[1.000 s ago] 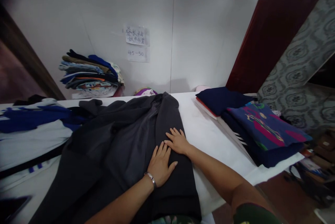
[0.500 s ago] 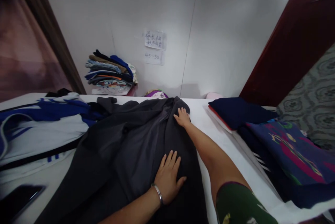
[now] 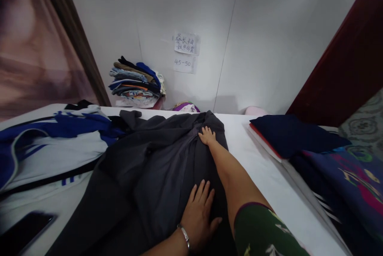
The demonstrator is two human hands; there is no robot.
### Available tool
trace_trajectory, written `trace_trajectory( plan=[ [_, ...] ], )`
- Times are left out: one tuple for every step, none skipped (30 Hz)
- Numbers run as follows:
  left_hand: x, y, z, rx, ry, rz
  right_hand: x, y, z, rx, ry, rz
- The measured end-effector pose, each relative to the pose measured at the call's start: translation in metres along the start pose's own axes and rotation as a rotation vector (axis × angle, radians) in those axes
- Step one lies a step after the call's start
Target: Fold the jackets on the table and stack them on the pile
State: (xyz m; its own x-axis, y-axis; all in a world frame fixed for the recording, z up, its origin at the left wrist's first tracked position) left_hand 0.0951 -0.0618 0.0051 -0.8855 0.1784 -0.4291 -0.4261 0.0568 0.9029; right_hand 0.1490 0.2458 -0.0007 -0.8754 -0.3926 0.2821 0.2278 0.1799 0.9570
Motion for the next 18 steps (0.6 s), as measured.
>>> trace_trajectory(
  plan=[
    [0.000,0.000,0.000,0.000,0.002,-0.003,0.000,0.001,-0.003,0.001,0.008,0.000],
    [0.000,0.000,0.000,-0.002,0.004,-0.004,0.000,0.003,-0.007,0.001,0.020,0.000],
    [0.000,-0.001,0.000,-0.004,0.004,-0.004,0.000,0.006,-0.012,-0.004,0.034,-0.002],
    [0.001,-0.002,0.000,-0.006,0.005,-0.002,-0.001,0.009,-0.017,-0.016,0.048,-0.007],
    [0.001,-0.003,0.000,-0.010,0.004,0.003,-0.003,0.012,-0.021,-0.037,0.057,-0.016],
    [0.001,-0.004,0.000,-0.013,0.002,0.008,-0.007,0.017,-0.026,-0.066,0.057,-0.028],
    [0.001,-0.004,0.000,-0.017,-0.001,0.013,-0.012,0.023,-0.031,-0.101,0.046,-0.041],
    [0.001,-0.004,0.000,-0.018,-0.005,0.017,-0.020,0.029,-0.035,-0.138,0.023,-0.053],
    [0.001,-0.004,0.000,-0.018,-0.008,0.020,-0.028,0.035,-0.038,-0.173,-0.013,-0.063],
    [0.001,-0.004,0.000,-0.016,-0.010,0.023,-0.038,0.041,-0.040,-0.201,-0.059,-0.069],
    [0.001,-0.004,0.000,-0.009,-0.011,0.025,-0.048,0.046,-0.041,-0.222,-0.111,-0.070],
    [0.001,-0.004,0.000,0.003,-0.008,0.028,-0.058,0.050,-0.041,-0.234,-0.165,-0.067],
    [0.002,-0.005,0.001,0.019,-0.004,0.032,-0.066,0.053,-0.039,-0.239,-0.214,-0.060],
    [0.002,-0.005,0.001,0.035,0.002,0.034,-0.073,0.053,-0.036,-0.236,-0.252,-0.052],
    [0.002,-0.006,0.002,0.053,0.006,0.034,-0.077,0.052,-0.031,-0.226,-0.274,-0.044],
    [0.003,-0.007,0.003,0.072,0.010,0.033,-0.079,0.049,-0.025,-0.210,-0.276,-0.038],
    [0.003,-0.008,0.003,0.093,0.014,0.031,-0.077,0.045,-0.018,-0.188,-0.259,-0.033],
    [0.004,-0.008,0.004,0.112,0.016,0.027,-0.074,0.040,-0.010,-0.160,-0.231,-0.030]
  ],
)
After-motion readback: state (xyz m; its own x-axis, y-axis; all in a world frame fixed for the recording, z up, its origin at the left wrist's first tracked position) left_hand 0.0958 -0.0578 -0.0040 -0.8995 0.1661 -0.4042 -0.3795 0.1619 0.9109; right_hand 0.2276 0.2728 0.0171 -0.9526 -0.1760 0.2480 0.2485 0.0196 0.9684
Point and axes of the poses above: each hand's wrist, its own z-axis towards the middle knuckle, its own y-axis out of the back of the hand, x = y × z, the point moved 4 cm from there along z, towards the middle knuckle, and after that the axes turned 15 degrees about y, right-handed, at the moved point
